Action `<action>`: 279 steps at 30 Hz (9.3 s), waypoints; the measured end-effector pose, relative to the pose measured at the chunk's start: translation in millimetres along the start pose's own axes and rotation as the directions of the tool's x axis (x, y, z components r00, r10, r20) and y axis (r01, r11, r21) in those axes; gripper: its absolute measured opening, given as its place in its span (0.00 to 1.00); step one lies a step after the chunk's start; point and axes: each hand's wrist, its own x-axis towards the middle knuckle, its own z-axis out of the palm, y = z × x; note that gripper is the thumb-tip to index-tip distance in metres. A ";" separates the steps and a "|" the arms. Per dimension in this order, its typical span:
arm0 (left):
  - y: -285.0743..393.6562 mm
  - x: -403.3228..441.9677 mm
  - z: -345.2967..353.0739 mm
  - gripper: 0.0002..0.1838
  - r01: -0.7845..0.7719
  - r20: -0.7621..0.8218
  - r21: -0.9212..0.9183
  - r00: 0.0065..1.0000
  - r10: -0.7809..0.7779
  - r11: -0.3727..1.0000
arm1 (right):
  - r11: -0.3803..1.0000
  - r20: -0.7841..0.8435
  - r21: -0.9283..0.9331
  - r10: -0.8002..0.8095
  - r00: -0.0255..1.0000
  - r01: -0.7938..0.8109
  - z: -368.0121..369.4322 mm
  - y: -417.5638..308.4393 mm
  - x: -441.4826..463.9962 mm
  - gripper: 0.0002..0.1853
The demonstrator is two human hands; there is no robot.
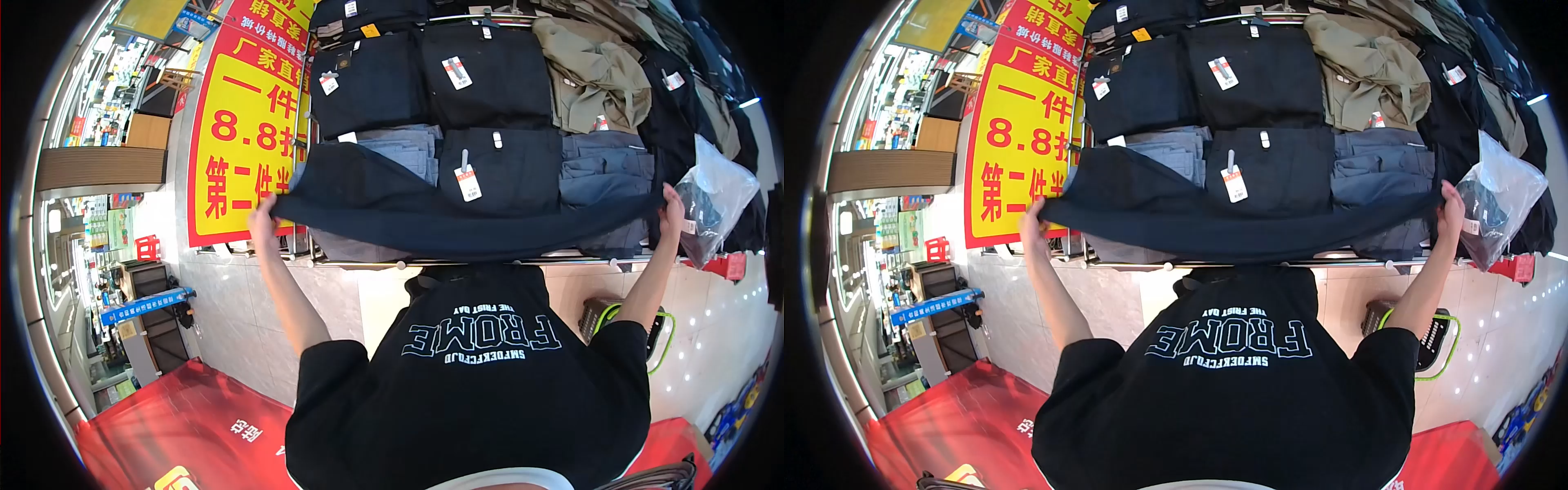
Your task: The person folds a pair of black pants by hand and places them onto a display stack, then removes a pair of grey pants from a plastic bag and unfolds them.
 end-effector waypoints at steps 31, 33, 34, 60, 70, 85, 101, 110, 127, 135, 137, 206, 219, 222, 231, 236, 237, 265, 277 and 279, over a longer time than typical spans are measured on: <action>-220.8 -22.7 30.7 0.20 0.253 -0.114 -0.279 0.949 -0.294 0.926 | 0.964 -0.070 -0.221 -0.169 0.983 0.150 -6.3 100.3 35.5 0.09; -219.6 -23.3 31.2 0.16 0.250 -0.096 -0.291 0.953 -0.288 0.924 | 0.937 -0.070 -0.296 -0.217 0.974 0.187 -0.1 95.9 36.8 0.09; -221.5 -21.8 28.5 0.16 0.251 -0.095 -0.292 0.953 -0.289 0.923 | 0.936 -0.070 -0.297 -0.219 0.973 0.189 0.4 94.7 35.1 0.09; -249.4 -19.7 24.6 0.36 0.228 -0.250 -0.365 0.910 -0.331 0.903 | 0.895 -0.338 -0.395 0.069 0.939 -0.208 -6.9 75.2 -58.6 0.17; -234.8 -41.0 45.2 0.49 0.305 -0.323 -0.338 0.851 -0.414 0.890 | 0.676 -0.294 -0.700 0.019 0.956 -0.229 13.1 101.0 -40.2 0.25; -153.4 -203.4 178.2 0.27 -0.704 0.261 0.543 0.660 0.704 0.459 | 0.714 -0.271 -0.688 -0.085 0.959 -0.131 38.0 105.7 -60.9 0.44; -160.5 -294.1 342.6 0.53 -0.930 0.874 0.325 0.365 0.322 0.174 | 0.677 0.061 -0.735 0.007 0.998 0.040 -33.7 74.9 -35.8 0.42; -141.9 -279.3 300.8 0.32 -0.908 0.745 0.243 0.400 0.534 0.342 | 0.654 0.269 -0.571 -0.422 0.866 0.496 59.1 18.7 -127.5 0.24; -242.7 -70.2 82.8 0.28 0.244 -0.493 -0.206 0.811 -0.316 0.948 | 0.576 0.404 -0.678 -0.227 0.886 0.456 163.8 113.0 -155.0 0.20; -216.9 -74.7 82.1 0.22 0.249 -0.321 -0.438 0.854 -0.409 0.864 | 0.667 0.337 -0.689 -0.052 0.940 0.284 158.0 110.1 -160.2 0.25; -195.8 -85.6 82.9 0.18 0.320 -0.206 -0.531 0.849 -0.486 0.784 | 0.652 0.357 -0.697 -0.045 0.933 0.298 152.1 122.3 -142.3 0.26; -170.9 -282.5 303.3 0.21 -0.735 0.815 -0.030 0.374 0.441 0.678 | 0.775 -0.067 -0.558 -0.398 0.915 0.297 33.6 86.6 -79.0 0.29; -241.2 -223.2 247.0 0.12 0.365 0.382 -0.113 0.875 -0.299 0.924 | 0.439 -0.235 -0.896 -0.591 0.771 0.063 76.2 70.2 -148.6 0.31; -238.1 -219.0 250.9 0.16 0.424 0.446 -0.145 0.834 -0.324 0.894 | 0.353 -0.031 -0.829 -0.804 0.593 0.434 107.4 70.5 -180.1 0.27; -244.5 -209.7 273.0 0.15 0.667 0.414 -0.086 0.699 -0.582 0.740 | 0.553 0.508 -0.645 -0.204 0.837 0.527 213.9 137.3 -233.3 0.26; -226.0 -220.1 249.1 0.12 0.567 0.405 -0.308 0.805 -0.433 0.764 | 0.724 0.488 -0.528 -0.169 0.856 0.444 206.9 122.7 -233.3 0.18; -230.4 -221.1 241.0 0.12 0.568 0.404 -0.308 0.804 -0.436 0.763 | 0.784 0.468 -0.460 -0.186 0.864 0.418 203.5 119.9 -235.5 0.17; -244.5 -225.2 239.2 0.02 0.773 0.671 -0.211 0.559 -0.487 0.598 | 0.995 0.592 0.100 -0.058 0.804 -0.002 211.3 95.7 -265.1 0.14; -238.8 -226.7 237.0 0.08 0.508 0.326 -0.113 0.831 -0.451 0.854 | 0.872 0.492 -0.470 0.130 0.861 0.137 202.3 136.1 -268.2 0.19; -245.3 -225.7 244.4 0.10 0.386 0.216 -0.061 0.905 -0.365 0.920 | 0.841 0.508 -0.510 0.125 0.852 0.181 202.4 130.8 -269.7 0.19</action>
